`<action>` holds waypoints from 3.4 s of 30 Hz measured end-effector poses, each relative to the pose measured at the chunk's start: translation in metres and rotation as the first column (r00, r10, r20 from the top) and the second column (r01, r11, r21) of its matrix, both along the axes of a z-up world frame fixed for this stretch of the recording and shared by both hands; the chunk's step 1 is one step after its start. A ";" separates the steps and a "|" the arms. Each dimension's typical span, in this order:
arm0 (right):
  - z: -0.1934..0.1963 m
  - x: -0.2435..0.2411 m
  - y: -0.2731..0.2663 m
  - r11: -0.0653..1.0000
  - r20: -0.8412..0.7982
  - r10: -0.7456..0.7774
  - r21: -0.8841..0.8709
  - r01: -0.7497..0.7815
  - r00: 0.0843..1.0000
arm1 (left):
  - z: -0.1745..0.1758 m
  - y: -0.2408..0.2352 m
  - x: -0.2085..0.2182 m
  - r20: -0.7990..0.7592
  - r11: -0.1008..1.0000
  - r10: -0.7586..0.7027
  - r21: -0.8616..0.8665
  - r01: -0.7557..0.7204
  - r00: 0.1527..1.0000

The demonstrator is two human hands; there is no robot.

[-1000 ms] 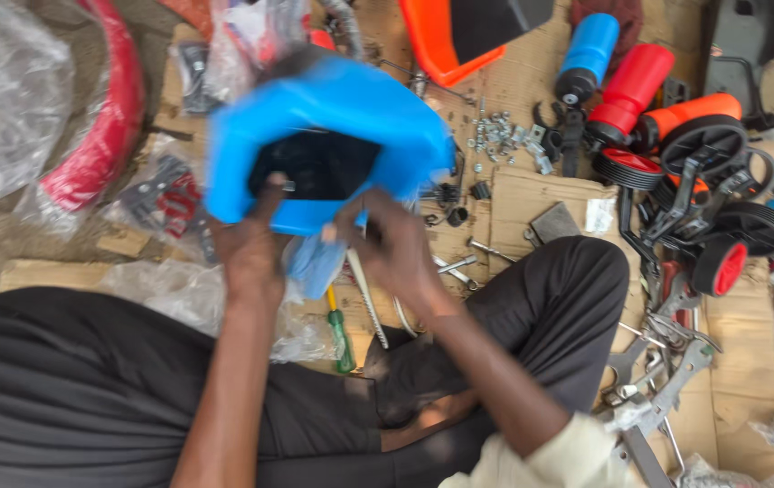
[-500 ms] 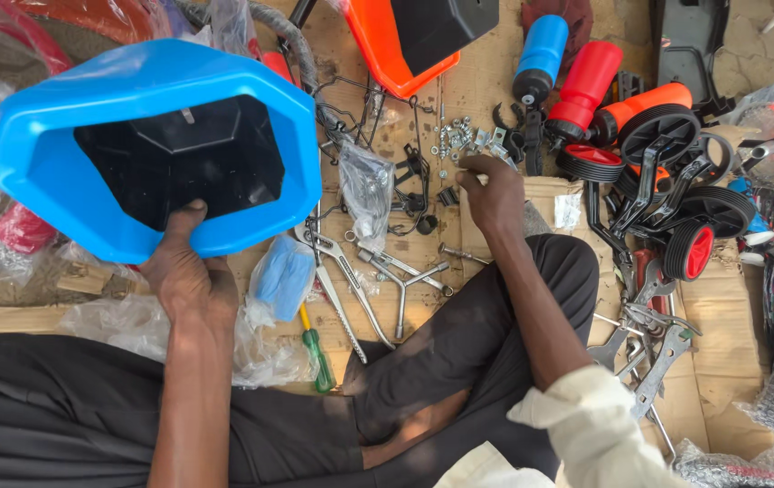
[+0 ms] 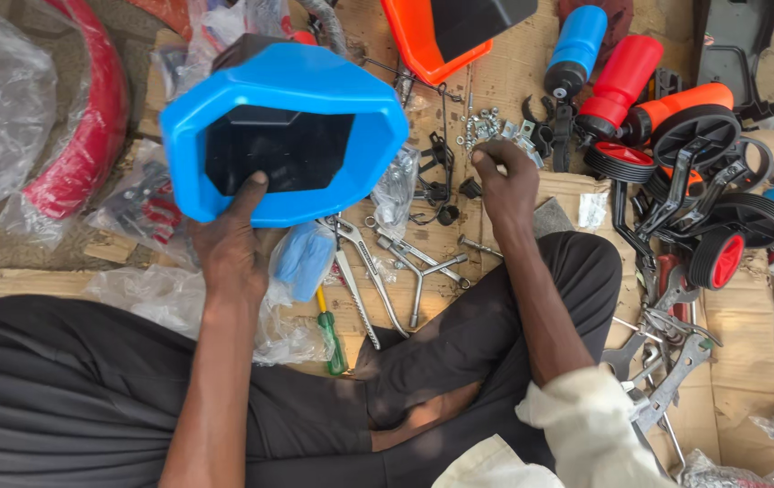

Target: The person sits on the ground and assembles small plastic parts, likely fuel tanks, using bolts, nuts, and washers. They handle blue and red plastic components, inserting fasteners and tightening them with a wrench.

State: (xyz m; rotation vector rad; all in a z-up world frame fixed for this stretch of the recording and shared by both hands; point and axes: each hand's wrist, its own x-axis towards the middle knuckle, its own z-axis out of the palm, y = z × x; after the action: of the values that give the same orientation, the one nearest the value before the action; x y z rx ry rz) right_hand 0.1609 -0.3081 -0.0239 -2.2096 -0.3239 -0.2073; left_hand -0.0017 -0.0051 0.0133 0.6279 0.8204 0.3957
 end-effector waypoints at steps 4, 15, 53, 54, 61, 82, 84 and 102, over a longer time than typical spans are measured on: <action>0.021 -0.056 0.021 0.866 -0.563 0.087 0.451 0.217 0.822 | 0.002 -0.005 0.000 0.120 0.956 0.049 0.282 -0.081 0.992; 0.032 -0.118 0.072 0.885 -0.679 0.188 0.430 0.177 0.710 | 0.008 -0.032 -0.036 -0.273 0.329 0.296 0.929 0.171 0.915; 0.053 -0.132 0.113 0.691 -0.630 0.531 0.709 0.141 0.567 | 0.000 -0.070 -0.015 -0.364 0.197 -0.415 0.859 0.473 0.834; 0.053 -0.130 0.111 0.694 -0.656 0.543 0.702 0.160 0.524 | 0.000 -0.069 -0.015 -0.386 0.216 -0.428 0.834 0.508 0.817; 0.049 -0.124 0.107 0.763 -0.625 0.520 0.646 0.011 0.582 | 0.003 -0.068 -0.011 -0.363 0.209 -0.393 0.859 0.467 0.845; 0.037 -0.124 0.093 0.760 -0.587 0.402 0.642 0.102 0.703 | 0.001 -0.079 -0.022 -0.351 0.430 -0.383 0.751 0.501 0.855; 0.038 -0.120 0.082 0.902 -0.606 0.248 0.429 0.048 0.756 | 0.003 -0.073 -0.029 -0.282 0.794 -0.301 0.454 0.404 0.911; 0.029 -0.149 0.070 0.790 -0.161 0.398 -0.440 -0.427 0.903 | -0.010 -0.046 -0.026 -0.319 0.988 0.086 -0.094 -0.121 0.944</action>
State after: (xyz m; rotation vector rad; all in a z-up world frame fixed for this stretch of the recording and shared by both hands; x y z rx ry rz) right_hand 0.0121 -0.2377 0.0047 -2.5363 -0.8942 0.2034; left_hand -0.0276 -0.0514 0.0035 0.5502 1.1764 0.3462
